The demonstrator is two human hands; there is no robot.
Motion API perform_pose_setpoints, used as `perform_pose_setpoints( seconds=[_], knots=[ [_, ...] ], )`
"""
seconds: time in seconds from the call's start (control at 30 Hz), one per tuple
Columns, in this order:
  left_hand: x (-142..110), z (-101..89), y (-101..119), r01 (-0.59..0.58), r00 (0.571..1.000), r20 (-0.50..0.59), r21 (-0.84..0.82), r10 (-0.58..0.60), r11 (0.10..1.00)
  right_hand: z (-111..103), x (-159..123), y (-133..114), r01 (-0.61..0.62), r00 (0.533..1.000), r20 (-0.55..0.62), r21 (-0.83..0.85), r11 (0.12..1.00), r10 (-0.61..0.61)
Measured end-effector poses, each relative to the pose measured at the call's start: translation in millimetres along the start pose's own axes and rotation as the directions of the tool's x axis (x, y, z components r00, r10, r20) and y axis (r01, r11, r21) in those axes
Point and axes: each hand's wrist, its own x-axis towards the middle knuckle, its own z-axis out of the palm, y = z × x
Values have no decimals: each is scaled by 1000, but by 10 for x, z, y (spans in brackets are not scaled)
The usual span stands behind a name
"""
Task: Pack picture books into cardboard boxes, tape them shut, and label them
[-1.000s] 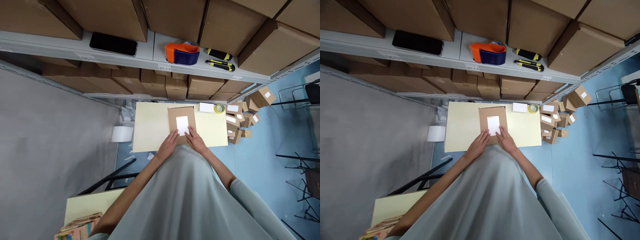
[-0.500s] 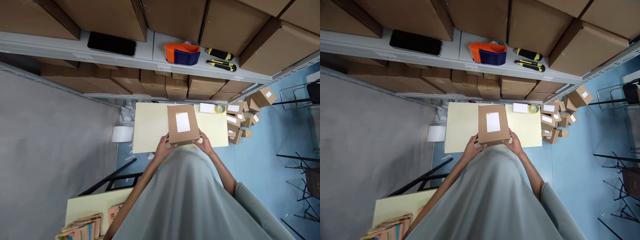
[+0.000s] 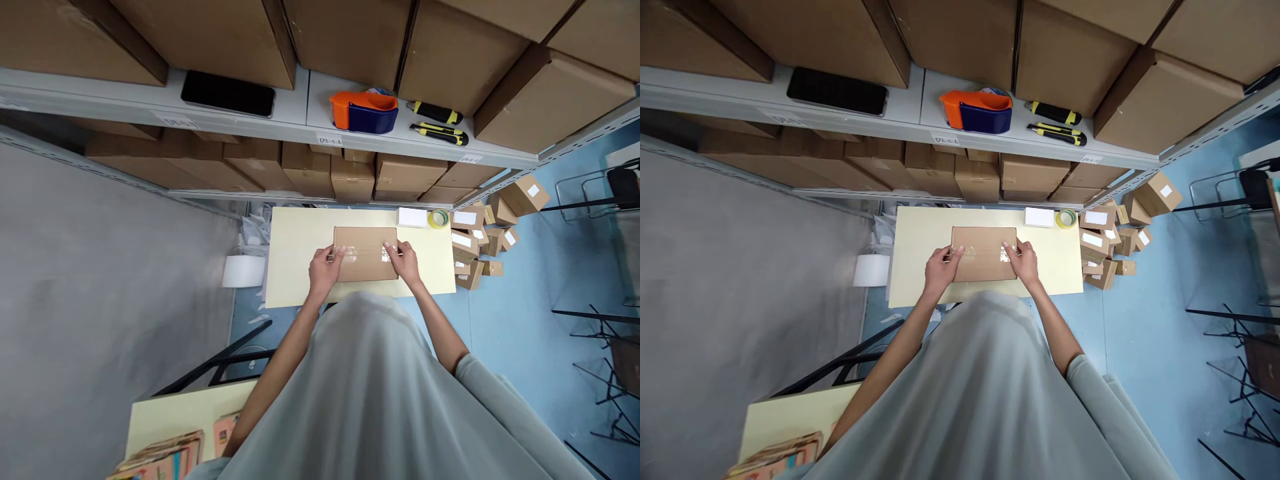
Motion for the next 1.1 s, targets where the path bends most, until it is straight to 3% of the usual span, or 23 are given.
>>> perform_pose_setpoints(
  seconds=[0.27,0.4,0.5,0.6,0.7,0.9,0.97,1.03,1.1],
  knots=[
    [-60,-22,-208,-64,996,45,-154,72,986,13,-161,256,71,995,45,256,964,-86],
    [-173,-49,-127,-150,989,3,-15,150,989,51,-239,223,60,998,11,188,980,-64],
    [-290,-73,47,-378,925,47,198,377,904,77,-321,72,148,986,-76,-32,988,-150],
    [-435,-53,171,-578,815,262,306,517,756,123,-453,-94,311,947,5,-276,910,-322],
    [-526,2,205,-631,771,382,347,510,694,182,-548,-184,385,923,142,-391,836,-359],
    [-465,-18,178,-670,726,435,269,533,692,198,-520,-152,384,923,161,-424,820,-349],
    [-425,-63,88,-645,747,368,202,553,737,169,-512,-94,390,921,156,-411,824,-358],
    [-362,-86,-80,-525,846,195,147,496,838,112,-510,6,388,921,144,-389,835,-361],
    [-262,-52,-302,-324,946,3,72,325,943,14,-504,155,379,925,130,-359,853,-357]
  ],
)
